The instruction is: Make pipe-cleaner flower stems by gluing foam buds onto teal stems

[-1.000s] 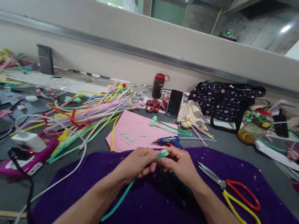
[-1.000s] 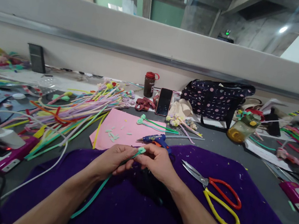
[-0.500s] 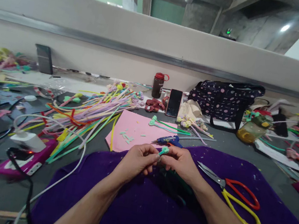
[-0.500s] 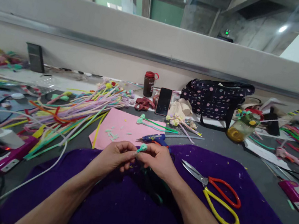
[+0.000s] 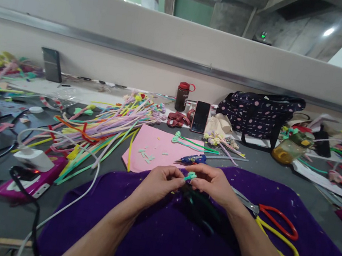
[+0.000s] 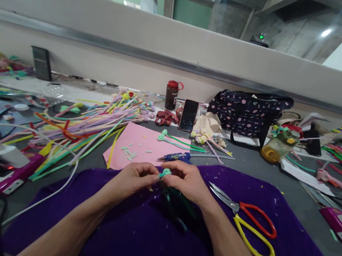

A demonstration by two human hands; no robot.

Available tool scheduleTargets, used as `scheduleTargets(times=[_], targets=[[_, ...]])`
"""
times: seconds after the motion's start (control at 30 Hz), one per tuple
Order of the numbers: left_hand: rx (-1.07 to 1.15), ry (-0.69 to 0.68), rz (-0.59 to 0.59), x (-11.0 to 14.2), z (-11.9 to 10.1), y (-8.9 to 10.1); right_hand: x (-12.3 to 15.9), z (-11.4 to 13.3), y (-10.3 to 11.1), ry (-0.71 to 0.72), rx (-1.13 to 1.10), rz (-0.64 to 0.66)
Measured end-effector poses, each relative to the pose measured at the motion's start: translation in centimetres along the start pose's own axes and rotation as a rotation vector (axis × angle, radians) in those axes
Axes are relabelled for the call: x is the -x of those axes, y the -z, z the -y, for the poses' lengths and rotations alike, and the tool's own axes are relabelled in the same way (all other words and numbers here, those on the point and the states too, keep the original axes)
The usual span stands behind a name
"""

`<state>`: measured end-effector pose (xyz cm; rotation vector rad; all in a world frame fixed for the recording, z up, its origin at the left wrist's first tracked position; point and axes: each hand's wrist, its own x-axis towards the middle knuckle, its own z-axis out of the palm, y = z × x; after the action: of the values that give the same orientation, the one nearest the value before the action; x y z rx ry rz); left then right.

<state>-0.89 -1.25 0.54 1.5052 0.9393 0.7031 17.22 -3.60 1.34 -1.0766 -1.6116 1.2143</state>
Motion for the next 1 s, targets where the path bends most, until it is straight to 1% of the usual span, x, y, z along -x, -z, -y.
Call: scheduleTargets(times=[0.23, 0.6, 1.0], targets=[[0.046, 0.037, 0.050, 0.2, -0.4, 0.0, -0.1, -0.5, 0.7, 0.001, -0.002, -0.004], [0.049, 0.056, 0.082, 0.3, -0.7, 0.0, -0.3, -0.7, 0.6, -0.014, -0.014, -0.016], [0.000, 0.026, 0.105, 0.2, -0.3, 0.2, -0.3, -1.0, 0.8, -0.110, -0.051, 0.025]])
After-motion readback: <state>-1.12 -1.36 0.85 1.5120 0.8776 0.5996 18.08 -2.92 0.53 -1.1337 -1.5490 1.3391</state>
